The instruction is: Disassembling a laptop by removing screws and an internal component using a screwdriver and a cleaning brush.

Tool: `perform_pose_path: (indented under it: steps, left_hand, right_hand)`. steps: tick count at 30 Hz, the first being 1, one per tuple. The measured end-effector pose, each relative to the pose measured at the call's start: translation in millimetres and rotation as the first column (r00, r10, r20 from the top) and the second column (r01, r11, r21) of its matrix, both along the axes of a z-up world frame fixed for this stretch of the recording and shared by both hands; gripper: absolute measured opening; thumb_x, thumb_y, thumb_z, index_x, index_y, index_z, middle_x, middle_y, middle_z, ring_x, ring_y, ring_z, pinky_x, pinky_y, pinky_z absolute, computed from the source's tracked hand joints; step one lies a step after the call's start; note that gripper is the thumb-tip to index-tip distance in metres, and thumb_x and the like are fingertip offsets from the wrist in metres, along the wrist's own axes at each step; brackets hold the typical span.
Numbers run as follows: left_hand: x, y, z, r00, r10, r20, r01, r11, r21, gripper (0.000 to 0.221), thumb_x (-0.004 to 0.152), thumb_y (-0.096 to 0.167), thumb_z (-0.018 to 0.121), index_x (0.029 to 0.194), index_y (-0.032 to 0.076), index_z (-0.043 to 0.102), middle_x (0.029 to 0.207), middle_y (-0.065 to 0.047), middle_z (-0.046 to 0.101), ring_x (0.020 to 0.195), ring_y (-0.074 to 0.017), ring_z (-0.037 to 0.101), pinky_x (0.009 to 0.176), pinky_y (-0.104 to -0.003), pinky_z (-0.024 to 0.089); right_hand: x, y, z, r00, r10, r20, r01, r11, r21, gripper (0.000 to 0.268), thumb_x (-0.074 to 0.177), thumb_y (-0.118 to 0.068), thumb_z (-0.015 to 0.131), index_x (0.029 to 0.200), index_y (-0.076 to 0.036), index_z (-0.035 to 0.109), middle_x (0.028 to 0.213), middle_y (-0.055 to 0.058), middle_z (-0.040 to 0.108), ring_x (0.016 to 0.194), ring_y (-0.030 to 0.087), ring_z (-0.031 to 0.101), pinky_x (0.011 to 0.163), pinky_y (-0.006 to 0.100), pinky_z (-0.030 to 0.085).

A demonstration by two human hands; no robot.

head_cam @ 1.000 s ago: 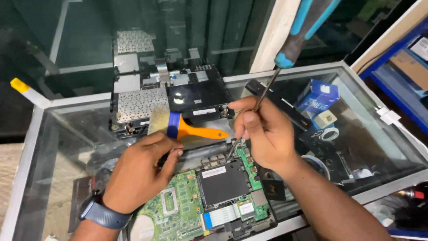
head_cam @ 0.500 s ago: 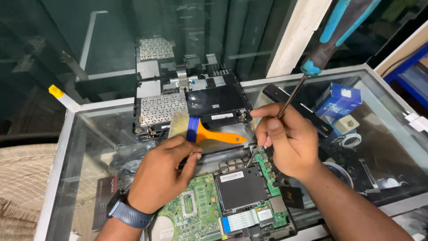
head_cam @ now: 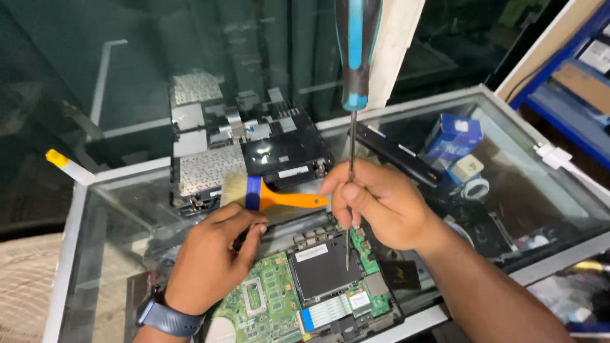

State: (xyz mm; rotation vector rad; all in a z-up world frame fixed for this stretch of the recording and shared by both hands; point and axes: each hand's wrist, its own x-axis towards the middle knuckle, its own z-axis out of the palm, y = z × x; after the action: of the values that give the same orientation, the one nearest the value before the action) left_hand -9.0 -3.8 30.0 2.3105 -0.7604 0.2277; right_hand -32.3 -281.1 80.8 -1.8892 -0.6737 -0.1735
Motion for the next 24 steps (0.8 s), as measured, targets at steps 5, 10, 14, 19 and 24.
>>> perform_pose_path:
  steps: [5, 10, 14, 19, 24]
  left_hand:
    - [0, -3, -2, 0.998, -0.033, 0.062, 0.035, 0.999, -0.022, 0.017, 0.096, 0.018, 0.06, 0.097, 0.01, 0.075, 0.093, -0.003, 0.071, 0.08, -0.0245, 0.07, 0.068, -0.038, 0.054]
    - [-1, -4, -2, 0.998, -0.042, 0.049, 0.043, 0.999, -0.027, 0.02, 0.096, 0.018, 0.06, 0.1, 0.01, 0.077, 0.096, -0.002, 0.072, 0.078, -0.0227, 0.071, 0.066, -0.036, 0.055]
    - [2, -4, -1, 0.998, -0.038, 0.045, 0.039, 0.999, -0.022, 0.02, 0.096, 0.018, 0.061, 0.101, 0.009, 0.077, 0.096, -0.002, 0.072, 0.081, -0.0238, 0.071, 0.07, -0.037, 0.055]
    - [0, -4, -4, 0.998, -0.047, 0.043, 0.048, 0.999, -0.02, 0.021, 0.097, 0.019, 0.06, 0.103, 0.01, 0.077, 0.095, -0.002, 0.072, 0.077, -0.0232, 0.07, 0.068, -0.036, 0.054]
    - [2, -4, -3, 0.999, 0.003, -0.044, -0.002, 1.0, 0.015, 0.02, 0.095, 0.02, 0.061, 0.105, 0.012, 0.077, 0.1, 0.001, 0.073, 0.076, -0.0218, 0.071, 0.065, -0.037, 0.057]
  right_hand:
    - [-19, 2, 9, 0.999, -0.008, 0.048, 0.012, 0.995, -0.1, 0.032, 0.107, -0.029, 0.037, 0.109, -0.007, 0.062, 0.067, -0.001, 0.065, 0.054, 0.01, 0.061, 0.055, 0.023, 0.053]
    - [-42, -4, -11, 0.996, -0.07, 0.051, 0.074, 0.994, -0.075, 0.029, 0.106, -0.025, 0.04, 0.109, -0.006, 0.062, 0.067, 0.0, 0.065, 0.06, 0.011, 0.065, 0.055, 0.024, 0.054]
    - [-47, -8, -22, 0.99, -0.114, 0.085, 0.114, 0.993, 0.006, 0.036, 0.108, -0.032, 0.04, 0.11, -0.004, 0.061, 0.069, 0.003, 0.065, 0.059, 0.012, 0.063, 0.058, 0.025, 0.055]
    - [-48, -9, -25, 0.989, -0.115, 0.098, 0.11, 0.993, 0.051, 0.037, 0.109, -0.032, 0.04, 0.111, -0.001, 0.06, 0.071, 0.005, 0.064, 0.063, 0.013, 0.062, 0.06, 0.025, 0.053]
    - [-43, -8, -30, 0.983, -0.149, 0.109, 0.146, 0.989, 0.039, 0.039, 0.108, -0.034, 0.039, 0.109, -0.001, 0.061, 0.07, 0.002, 0.064, 0.06, 0.012, 0.061, 0.057, 0.025, 0.053]
